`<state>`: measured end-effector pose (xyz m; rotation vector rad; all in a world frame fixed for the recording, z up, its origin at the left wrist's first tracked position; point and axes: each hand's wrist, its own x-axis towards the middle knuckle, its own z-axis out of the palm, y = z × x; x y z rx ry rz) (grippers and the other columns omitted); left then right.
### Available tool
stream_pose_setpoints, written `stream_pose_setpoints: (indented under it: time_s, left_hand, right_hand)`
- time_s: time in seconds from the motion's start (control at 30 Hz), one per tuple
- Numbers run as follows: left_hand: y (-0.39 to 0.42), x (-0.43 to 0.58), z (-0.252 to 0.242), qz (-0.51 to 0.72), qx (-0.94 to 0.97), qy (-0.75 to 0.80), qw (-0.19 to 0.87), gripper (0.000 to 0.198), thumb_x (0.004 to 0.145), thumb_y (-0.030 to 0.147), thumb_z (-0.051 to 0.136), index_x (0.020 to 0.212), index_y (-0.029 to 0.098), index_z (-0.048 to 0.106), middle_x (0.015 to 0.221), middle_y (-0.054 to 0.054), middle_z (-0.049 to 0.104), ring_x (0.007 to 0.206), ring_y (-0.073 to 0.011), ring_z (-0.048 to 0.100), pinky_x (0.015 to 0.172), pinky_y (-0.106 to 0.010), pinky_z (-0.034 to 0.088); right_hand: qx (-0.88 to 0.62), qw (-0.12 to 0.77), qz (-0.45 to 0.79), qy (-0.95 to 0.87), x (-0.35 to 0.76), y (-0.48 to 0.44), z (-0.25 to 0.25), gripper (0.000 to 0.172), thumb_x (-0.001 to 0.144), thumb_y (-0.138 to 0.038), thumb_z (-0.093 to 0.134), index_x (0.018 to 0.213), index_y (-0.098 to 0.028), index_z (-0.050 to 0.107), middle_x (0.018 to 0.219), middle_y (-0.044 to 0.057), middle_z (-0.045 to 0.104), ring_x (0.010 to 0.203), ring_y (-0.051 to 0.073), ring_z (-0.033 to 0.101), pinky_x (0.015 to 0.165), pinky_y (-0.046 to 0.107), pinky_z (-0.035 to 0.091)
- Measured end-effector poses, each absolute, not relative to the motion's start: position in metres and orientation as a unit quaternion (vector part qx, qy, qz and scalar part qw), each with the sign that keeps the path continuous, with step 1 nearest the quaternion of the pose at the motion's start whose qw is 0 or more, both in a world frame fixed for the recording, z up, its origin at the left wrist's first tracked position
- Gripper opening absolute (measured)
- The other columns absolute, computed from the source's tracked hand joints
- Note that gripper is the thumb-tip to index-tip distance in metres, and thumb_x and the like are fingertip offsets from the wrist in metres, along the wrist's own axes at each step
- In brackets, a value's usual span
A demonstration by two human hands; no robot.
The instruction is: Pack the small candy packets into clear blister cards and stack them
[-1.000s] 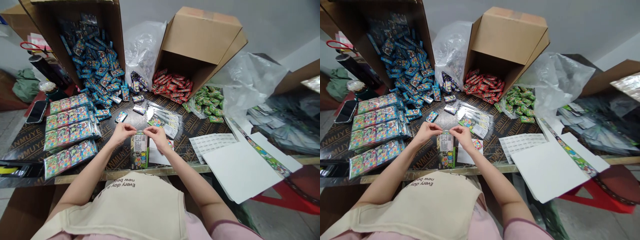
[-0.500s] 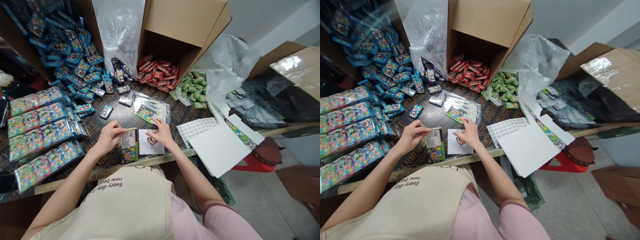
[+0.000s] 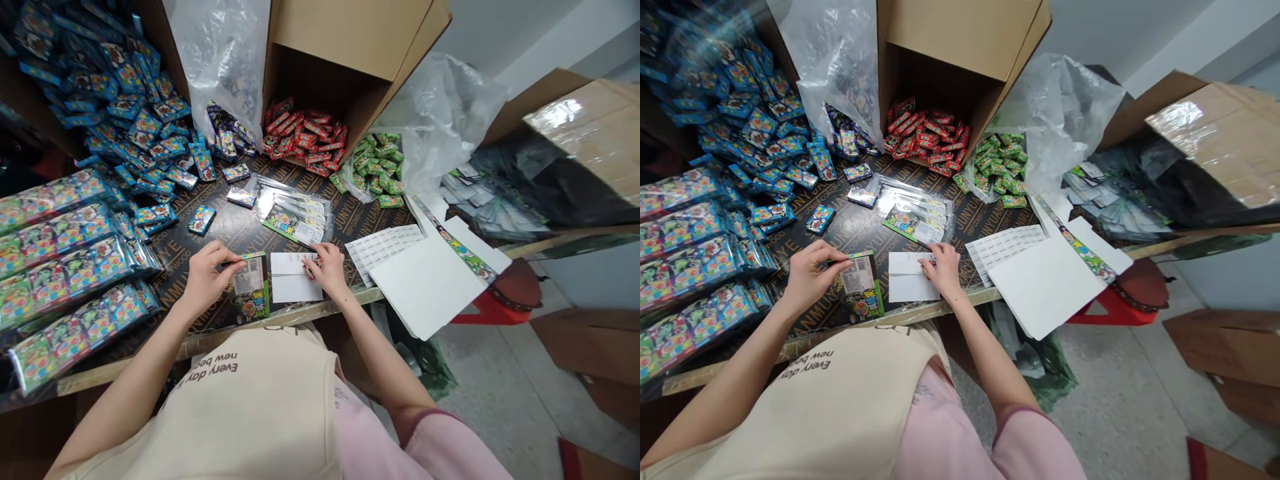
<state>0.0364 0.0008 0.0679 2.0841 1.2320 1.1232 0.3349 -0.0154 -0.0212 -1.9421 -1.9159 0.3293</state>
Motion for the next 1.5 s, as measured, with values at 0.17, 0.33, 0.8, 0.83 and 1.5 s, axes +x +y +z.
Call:
stream_pose_setpoints:
  time_s: [0.17, 0.33, 0.8, 0.83, 1.5]
  left_hand:
    - [-0.001, 0.034, 0.069, 0.418, 0.750, 0.459, 0.229, 0.007, 0.078, 0.022, 0.068, 0.075, 0.016, 0.069, 0.069, -0.002, 0.061, 0.064, -0.0140, 0.058, 0.061, -0.026, 0.045]
    - [-0.004, 0.033, 0.069, 0.427, 0.736, 0.471, 0.232, 0.009, 0.077, 0.022, 0.069, 0.070, 0.017, 0.066, 0.068, -0.001, 0.062, 0.065, -0.0141, 0.059, 0.062, -0.026, 0.046]
    - [-0.005, 0.038, 0.068, 0.418, 0.741, 0.460, 0.254, 0.009, 0.080, 0.018, 0.064, 0.071, 0.017, 0.063, 0.071, -0.004, 0.060, 0.069, -0.0164, 0.056, 0.064, -0.030, 0.045]
    - [-0.005, 0.038, 0.068, 0.415, 0.744, 0.457, 0.255, 0.009, 0.080, 0.018, 0.063, 0.072, 0.017, 0.063, 0.072, -0.004, 0.060, 0.070, -0.0167, 0.056, 0.065, -0.030, 0.045]
    - [-0.012, 0.052, 0.065, 0.433, 0.728, 0.494, 0.195, 0.014, 0.080, 0.025, 0.067, 0.069, 0.017, 0.062, 0.070, -0.002, 0.058, 0.069, -0.0170, 0.055, 0.065, -0.030, 0.043]
  right_hand:
    - [-0.684, 0.161, 0.133, -0.699, 0.320, 0.006, -0.031, 0.012, 0.082, -0.027, 0.061, 0.087, -0.019, 0.068, 0.097, 0.011, 0.059, 0.099, 0.028, 0.049, 0.083, 0.041, 0.034]
    - [-0.654, 0.231, 0.158, -0.703, 0.318, 0.008, -0.041, 0.009, 0.081, -0.021, 0.058, 0.073, -0.019, 0.061, 0.084, 0.008, 0.059, 0.091, 0.025, 0.050, 0.083, 0.038, 0.037]
    - [-0.601, 0.345, 0.420, -0.585, 0.319, 0.030, 0.011, 0.021, 0.075, -0.038, 0.058, 0.069, -0.019, 0.051, 0.075, 0.002, 0.063, 0.071, 0.016, 0.056, 0.069, 0.028, 0.042]
    - [-0.570, 0.359, 0.447, -0.588, 0.310, 0.032, 0.027, 0.022, 0.076, -0.039, 0.059, 0.071, -0.019, 0.052, 0.083, 0.003, 0.065, 0.078, 0.017, 0.058, 0.074, 0.029, 0.042]
    - [-0.387, 0.256, 0.648, -0.605, 0.216, 0.046, 0.077, 0.027, 0.066, -0.034, 0.071, 0.066, -0.017, 0.051, 0.054, -0.007, 0.051, 0.051, 0.007, 0.042, 0.052, 0.021, 0.030]
